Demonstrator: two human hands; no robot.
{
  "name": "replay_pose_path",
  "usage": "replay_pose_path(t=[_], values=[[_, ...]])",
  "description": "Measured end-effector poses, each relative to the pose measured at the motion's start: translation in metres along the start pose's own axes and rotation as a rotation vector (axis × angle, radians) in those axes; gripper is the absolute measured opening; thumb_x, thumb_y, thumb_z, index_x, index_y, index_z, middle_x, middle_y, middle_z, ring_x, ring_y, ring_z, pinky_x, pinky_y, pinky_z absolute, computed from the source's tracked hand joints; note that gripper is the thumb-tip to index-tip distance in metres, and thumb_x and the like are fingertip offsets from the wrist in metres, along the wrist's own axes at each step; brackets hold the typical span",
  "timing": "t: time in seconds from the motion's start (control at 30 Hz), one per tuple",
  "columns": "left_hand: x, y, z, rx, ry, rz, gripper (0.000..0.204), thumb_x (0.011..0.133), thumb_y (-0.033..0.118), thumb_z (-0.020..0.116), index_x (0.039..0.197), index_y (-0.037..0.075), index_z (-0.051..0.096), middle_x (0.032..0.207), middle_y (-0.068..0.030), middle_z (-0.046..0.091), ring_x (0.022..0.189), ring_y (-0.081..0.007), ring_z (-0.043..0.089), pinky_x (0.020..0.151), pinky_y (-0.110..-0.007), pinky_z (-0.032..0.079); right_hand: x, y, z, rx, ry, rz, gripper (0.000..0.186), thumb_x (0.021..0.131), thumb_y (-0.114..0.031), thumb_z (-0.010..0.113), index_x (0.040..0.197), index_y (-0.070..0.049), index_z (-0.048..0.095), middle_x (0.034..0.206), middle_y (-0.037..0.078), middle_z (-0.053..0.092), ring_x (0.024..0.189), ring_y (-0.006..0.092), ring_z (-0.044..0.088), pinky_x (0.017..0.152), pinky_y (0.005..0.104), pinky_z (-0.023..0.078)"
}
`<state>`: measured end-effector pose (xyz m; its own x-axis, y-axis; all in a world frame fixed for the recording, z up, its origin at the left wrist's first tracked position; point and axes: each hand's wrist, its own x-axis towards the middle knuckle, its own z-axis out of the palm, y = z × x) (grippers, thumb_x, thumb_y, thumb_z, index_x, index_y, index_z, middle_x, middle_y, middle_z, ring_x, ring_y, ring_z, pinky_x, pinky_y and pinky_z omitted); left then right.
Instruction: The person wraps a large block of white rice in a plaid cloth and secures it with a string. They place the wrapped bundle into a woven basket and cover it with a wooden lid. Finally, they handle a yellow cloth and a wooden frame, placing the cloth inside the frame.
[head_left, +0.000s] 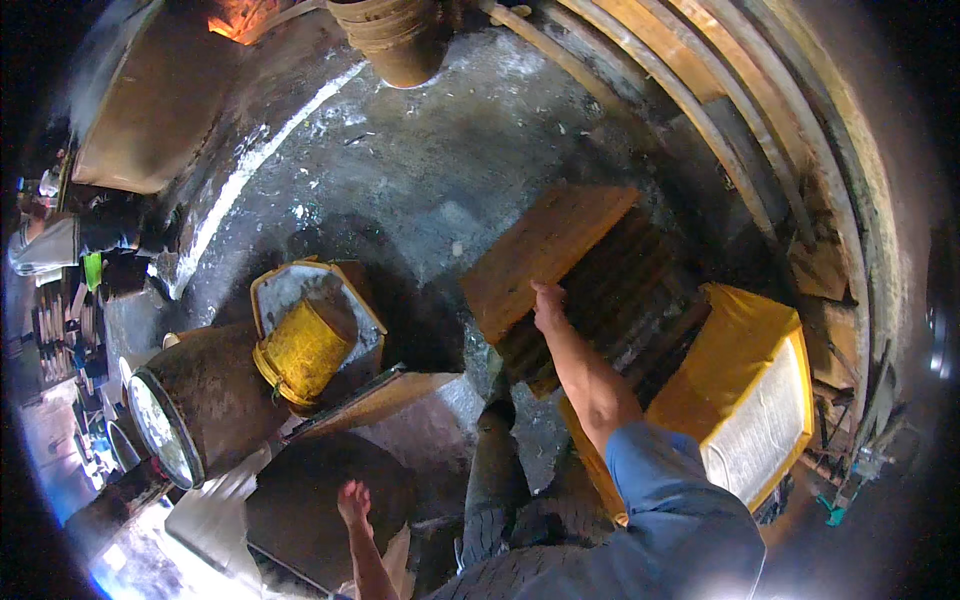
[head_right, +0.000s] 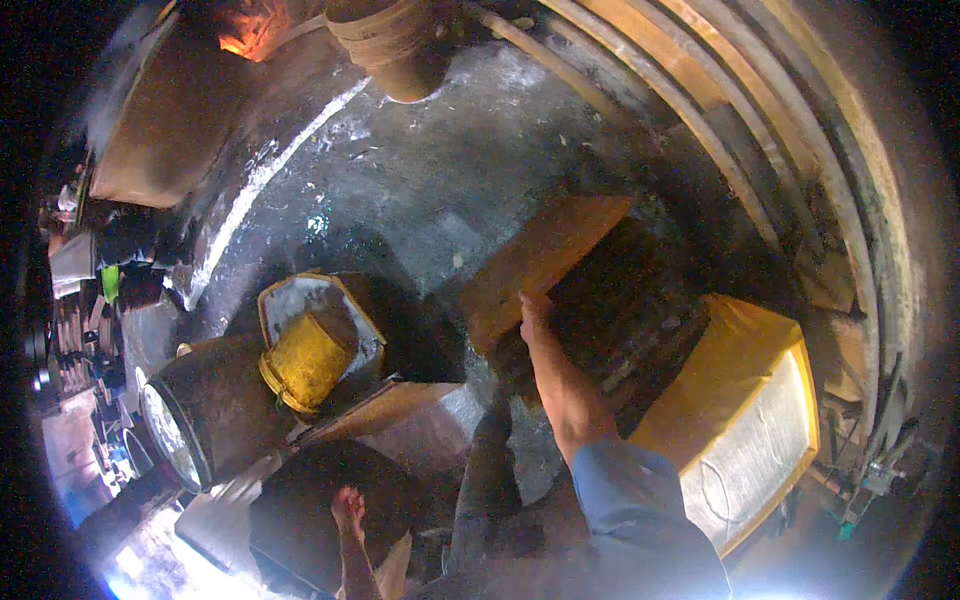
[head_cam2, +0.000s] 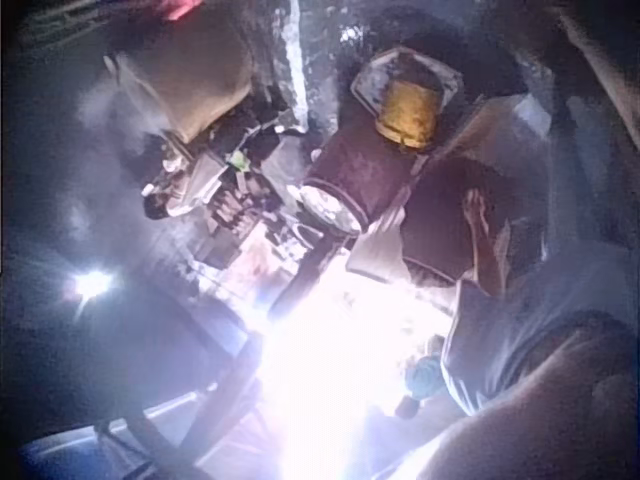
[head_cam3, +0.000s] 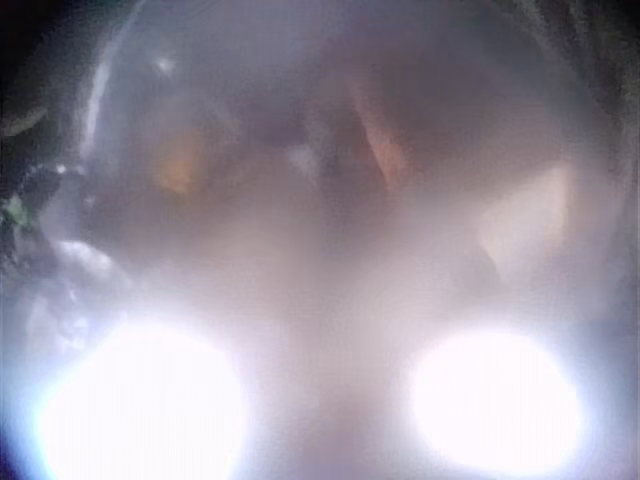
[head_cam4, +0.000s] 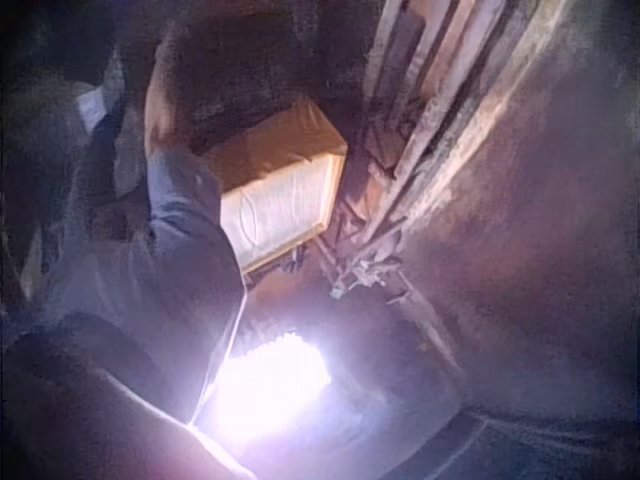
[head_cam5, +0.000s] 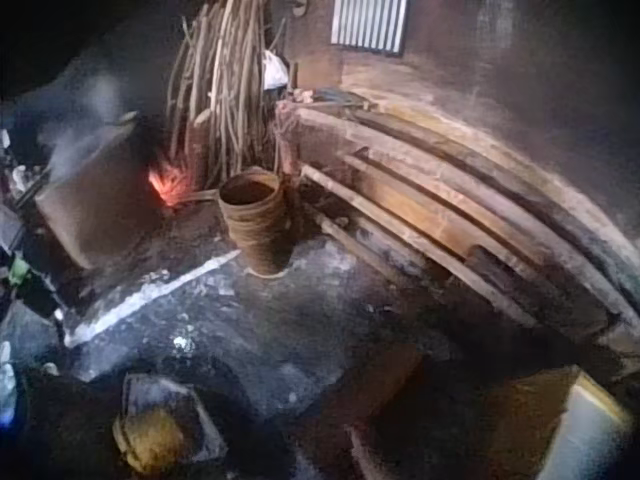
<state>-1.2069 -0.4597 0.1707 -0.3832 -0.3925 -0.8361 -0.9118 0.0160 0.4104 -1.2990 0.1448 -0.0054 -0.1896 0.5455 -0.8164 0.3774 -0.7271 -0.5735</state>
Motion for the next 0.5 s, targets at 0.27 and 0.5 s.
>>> replay_pose_path(t=[0.27, 0.5], values=[[-0.003, -0.091, 0.004, -0.185, -0.160, -0.135, 0.024, 0.087, 0.024, 0.059, 0.103, 0.005, 0.056, 0.090, -0.0094, 0.062, 0.066, -0.0181, 0.060, 0.056, -0.028, 0.048, 0.039, -0.041, 0.008, -0.123, -0.033, -0.449, 0.041, 0.066, -0.001, 0.067, 0.106, 0.002, 0.058, 0.103, 0.011, 0.061, 0.094, 0.0254, 0.057, 0.085, 0.0406, 0.046], [-0.050, 0.065, 0.246, 0.066, -0.945, 0.598, 0.060, 0.090, 0.043, 0.050, 0.135, 0.004, 0.041, 0.137, -0.0109, 0.046, 0.121, -0.0256, 0.048, 0.095, -0.038, 0.040, -0.103, -0.297, -0.122, -0.468, -0.328, -0.178, 0.031, 0.060, -0.013, 0.069, 0.089, -0.004, 0.063, 0.086, 0.010, 0.062, 0.073, 0.0246, 0.060, 0.066, 0.0372, 0.049]])
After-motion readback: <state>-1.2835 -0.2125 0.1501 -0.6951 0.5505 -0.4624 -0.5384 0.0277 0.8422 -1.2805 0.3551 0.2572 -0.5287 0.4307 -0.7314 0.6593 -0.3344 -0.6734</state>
